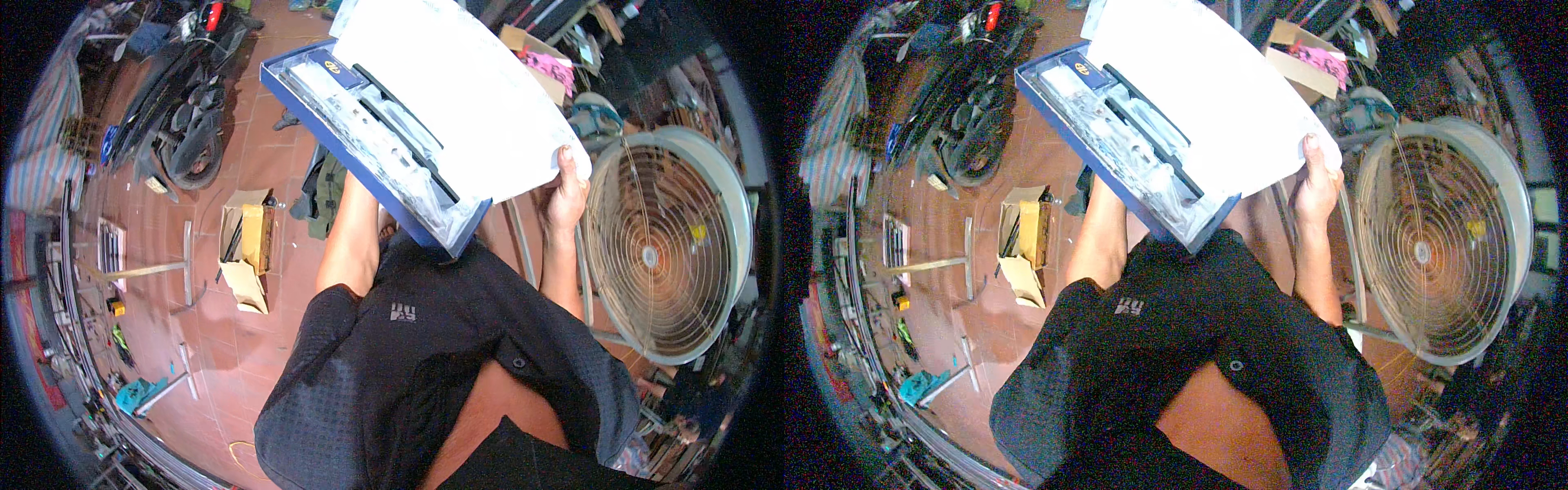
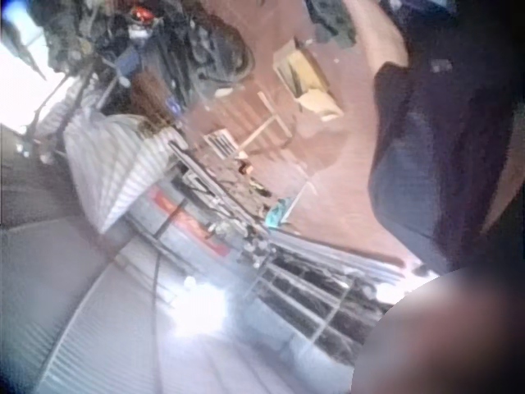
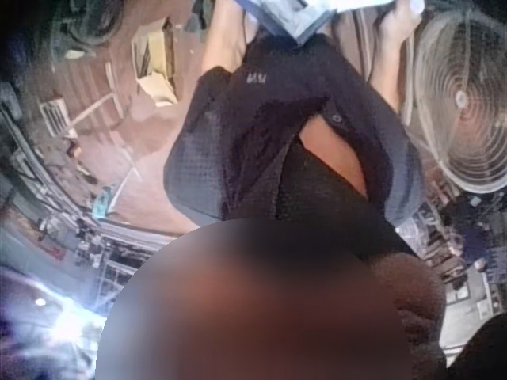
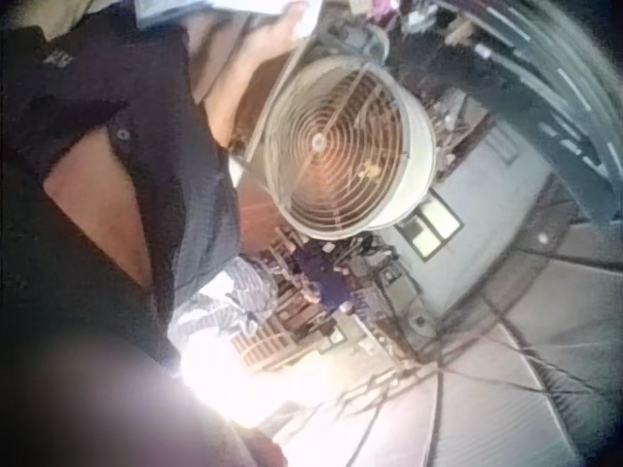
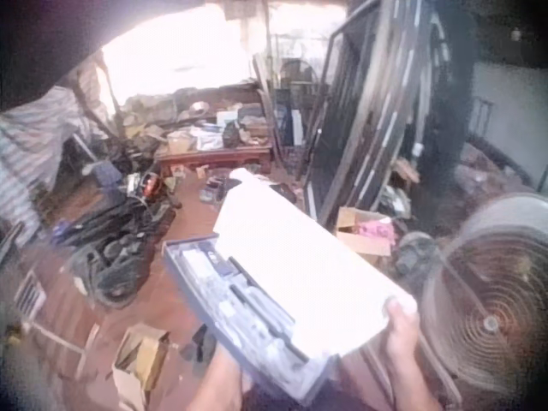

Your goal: The person retrieves a long blue box from a cluttered workshop, opens it, and removes a metal sliding door lock mechanism. They unwrap the plastic packaging, inspect the lock, and then open a smaller box to remove a lock cylinder, which they also inspect.

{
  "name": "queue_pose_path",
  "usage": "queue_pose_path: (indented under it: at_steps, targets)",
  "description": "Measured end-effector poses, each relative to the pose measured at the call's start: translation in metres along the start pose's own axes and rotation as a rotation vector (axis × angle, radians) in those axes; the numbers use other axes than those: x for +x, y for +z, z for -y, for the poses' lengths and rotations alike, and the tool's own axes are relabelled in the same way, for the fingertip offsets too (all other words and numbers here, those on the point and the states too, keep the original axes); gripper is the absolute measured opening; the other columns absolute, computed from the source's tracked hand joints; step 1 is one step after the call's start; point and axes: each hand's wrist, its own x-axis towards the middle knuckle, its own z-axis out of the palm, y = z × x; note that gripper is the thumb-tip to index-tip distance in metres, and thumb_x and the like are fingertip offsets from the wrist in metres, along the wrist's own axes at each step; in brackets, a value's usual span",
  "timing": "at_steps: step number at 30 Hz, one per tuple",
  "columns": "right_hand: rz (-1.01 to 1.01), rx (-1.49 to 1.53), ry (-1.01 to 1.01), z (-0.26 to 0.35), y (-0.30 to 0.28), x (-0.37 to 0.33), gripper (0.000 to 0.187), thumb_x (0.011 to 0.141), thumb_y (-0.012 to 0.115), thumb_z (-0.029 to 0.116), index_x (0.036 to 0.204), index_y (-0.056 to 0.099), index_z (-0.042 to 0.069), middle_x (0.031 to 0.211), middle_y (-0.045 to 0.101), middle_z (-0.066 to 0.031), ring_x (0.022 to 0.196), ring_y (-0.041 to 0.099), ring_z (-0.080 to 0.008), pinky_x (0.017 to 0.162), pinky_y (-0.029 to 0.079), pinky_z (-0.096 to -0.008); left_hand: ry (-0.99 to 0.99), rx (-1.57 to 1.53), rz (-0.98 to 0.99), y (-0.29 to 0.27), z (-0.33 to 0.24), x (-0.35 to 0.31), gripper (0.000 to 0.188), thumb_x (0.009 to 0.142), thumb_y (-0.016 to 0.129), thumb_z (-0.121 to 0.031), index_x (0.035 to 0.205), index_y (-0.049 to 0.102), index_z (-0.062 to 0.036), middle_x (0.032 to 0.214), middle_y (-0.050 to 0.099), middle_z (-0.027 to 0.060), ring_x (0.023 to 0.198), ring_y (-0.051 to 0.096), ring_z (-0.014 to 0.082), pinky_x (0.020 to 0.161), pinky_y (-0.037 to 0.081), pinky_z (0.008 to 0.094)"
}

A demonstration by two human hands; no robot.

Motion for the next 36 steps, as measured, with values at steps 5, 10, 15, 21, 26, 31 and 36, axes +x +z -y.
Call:
queue_pose_path:
  at_steps: [5,10,15,21,26,31,36]
  targets:
    - [-0.125,-0.225,-0.112,0.001,-0.057,-0.007,0.055,0.102,0.054,0.049,0.090,0.071,-0.002,0.074,0.068,-0.0071,0.068,0.062,-0.0119,0.063,0.047,-0.0281,-0.073,0.007,0.008,0.006,0.049,-0.008,0.041,0.102,0.049,-0.045,0.127,0.056,-0.0138,0.098,0.063,0.0070,0.091,0.061,0.0258,0.083,0.052,0.0455]
    - [-0.002,-0.244,0.220,0.020,-0.109,-0.007,0.069,0.098,0.049,0.066,0.074,0.063,0.003,0.050,0.053,-0.0046,0.044,0.054,-0.0133,0.044,0.043,-0.0275,-0.101,0.018,0.010,0.015,0.077,-0.013,0.041,0.102,0.049,-0.045,0.127,0.056,-0.0135,0.099,0.063,0.0071,0.092,0.061,0.0259,0.085,0.051,0.0455]
    - [0.063,-0.076,0.220,0.020,-0.125,-0.011,0.071,0.102,0.043,0.063,0.072,0.062,0.002,0.048,0.052,-0.0051,0.043,0.054,-0.0147,0.044,0.045,-0.0278,-0.105,0.039,-0.005,0.017,0.091,-0.018,0.041,0.102,0.049,-0.045,0.127,0.056,-0.0133,0.100,0.063,0.0072,0.093,0.060,0.0260,0.086,0.051,0.0454]
    - [0.283,0.241,0.450,0.015,-0.140,-0.026,0.074,0.105,0.033,0.062,0.083,0.065,-0.002,0.054,0.061,-0.0088,0.045,0.060,-0.0222,0.050,0.053,-0.0310,-0.074,0.053,-0.024,0.014,0.099,-0.028,0.041,0.102,0.049,-0.045,0.127,0.056,-0.0130,0.101,0.063,0.0074,0.095,0.060,0.0261,0.087,0.050,0.0453]
    - [0.594,0.594,0.500,0.020,-0.131,-0.038,0.083,0.105,0.022,0.064,0.127,0.059,-0.007,0.098,0.072,-0.0245,0.072,0.070,-0.0292,0.070,0.060,-0.0393,-0.043,0.062,-0.022,0.015,0.101,-0.033,0.041,0.102,0.048,-0.044,0.127,0.056,-0.0127,0.101,0.063,0.0075,0.096,0.060,0.0262,0.089,0.050,0.0452]
    - [0.623,0.025,-0.166,0.036,-0.085,-0.064,0.047,0.102,0.054,0.030,0.138,0.055,-0.001,0.127,0.066,-0.0206,0.099,0.070,-0.0267,0.087,0.055,-0.0387,-0.024,0.065,-0.019,0.020,0.101,-0.036,0.041,0.102,0.048,-0.044,0.127,0.056,-0.0125,0.102,0.063,0.0076,0.097,0.060,0.0263,0.090,0.049,0.0452]
    - [0.843,-0.651,-0.367,0.036,-0.042,-0.067,0.049,0.091,0.070,0.018,0.132,0.057,-0.006,0.112,0.067,-0.0234,0.100,0.067,-0.0350,0.093,0.050,-0.0420,-0.019,0.069,-0.012,0.028,0.102,-0.032,0.041,0.102,0.048,-0.044,0.127,0.056,-0.0122,0.103,0.063,0.0077,0.098,0.059,0.0264,0.091,0.049,0.0451]
